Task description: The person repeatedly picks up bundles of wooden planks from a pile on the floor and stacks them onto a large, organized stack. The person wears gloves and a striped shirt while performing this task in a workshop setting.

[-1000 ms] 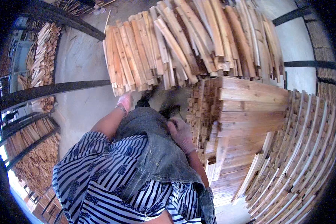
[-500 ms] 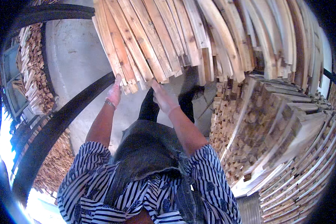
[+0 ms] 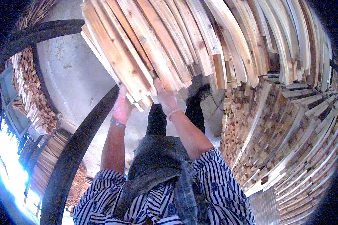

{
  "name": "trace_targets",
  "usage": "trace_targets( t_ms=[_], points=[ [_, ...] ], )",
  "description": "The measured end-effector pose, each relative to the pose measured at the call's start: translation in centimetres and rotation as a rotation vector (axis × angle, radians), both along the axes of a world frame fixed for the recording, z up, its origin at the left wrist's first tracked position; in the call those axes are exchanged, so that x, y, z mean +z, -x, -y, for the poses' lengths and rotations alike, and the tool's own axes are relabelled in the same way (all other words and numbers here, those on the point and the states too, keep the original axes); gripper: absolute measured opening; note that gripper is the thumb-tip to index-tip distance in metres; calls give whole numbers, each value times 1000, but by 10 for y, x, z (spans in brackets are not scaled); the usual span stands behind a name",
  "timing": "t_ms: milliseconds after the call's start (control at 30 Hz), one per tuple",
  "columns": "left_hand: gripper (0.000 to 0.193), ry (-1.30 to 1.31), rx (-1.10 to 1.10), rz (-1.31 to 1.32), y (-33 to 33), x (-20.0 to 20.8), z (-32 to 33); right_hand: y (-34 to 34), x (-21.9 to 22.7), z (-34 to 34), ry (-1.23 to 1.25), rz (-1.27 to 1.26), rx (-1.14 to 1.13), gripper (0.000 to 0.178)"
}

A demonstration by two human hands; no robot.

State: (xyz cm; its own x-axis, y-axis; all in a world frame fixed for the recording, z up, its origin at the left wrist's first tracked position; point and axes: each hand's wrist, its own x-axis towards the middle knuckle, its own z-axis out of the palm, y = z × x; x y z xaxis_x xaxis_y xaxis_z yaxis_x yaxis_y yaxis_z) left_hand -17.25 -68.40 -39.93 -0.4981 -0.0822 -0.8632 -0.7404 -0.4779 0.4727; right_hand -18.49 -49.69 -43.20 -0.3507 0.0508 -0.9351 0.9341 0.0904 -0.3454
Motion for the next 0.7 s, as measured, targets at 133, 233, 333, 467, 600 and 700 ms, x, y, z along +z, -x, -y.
trace_targets(
  t_ms=[133,233,333,467,600,700],
  points=[
    [91,296,-34,-14,3,15,-16,6,14,12,-112,150,342,94],
    [82,271,-69,102,-3,51,-13,-7,42,12,-103,-67,288,89],
    [79,189,-169,-3,9,64,2,-6,53,1,-47,-276,442,90],
    [75,-138,219,-167,36,25,3,17,35,-2,281,-46,190,86],
    [67,-28,199,-73,31,-9,-1,23,19,8,24,-86,317,81],
    [65,-59,176,-247,18,-14,3,4,27,4,-44,-223,395,88]
  ],
)
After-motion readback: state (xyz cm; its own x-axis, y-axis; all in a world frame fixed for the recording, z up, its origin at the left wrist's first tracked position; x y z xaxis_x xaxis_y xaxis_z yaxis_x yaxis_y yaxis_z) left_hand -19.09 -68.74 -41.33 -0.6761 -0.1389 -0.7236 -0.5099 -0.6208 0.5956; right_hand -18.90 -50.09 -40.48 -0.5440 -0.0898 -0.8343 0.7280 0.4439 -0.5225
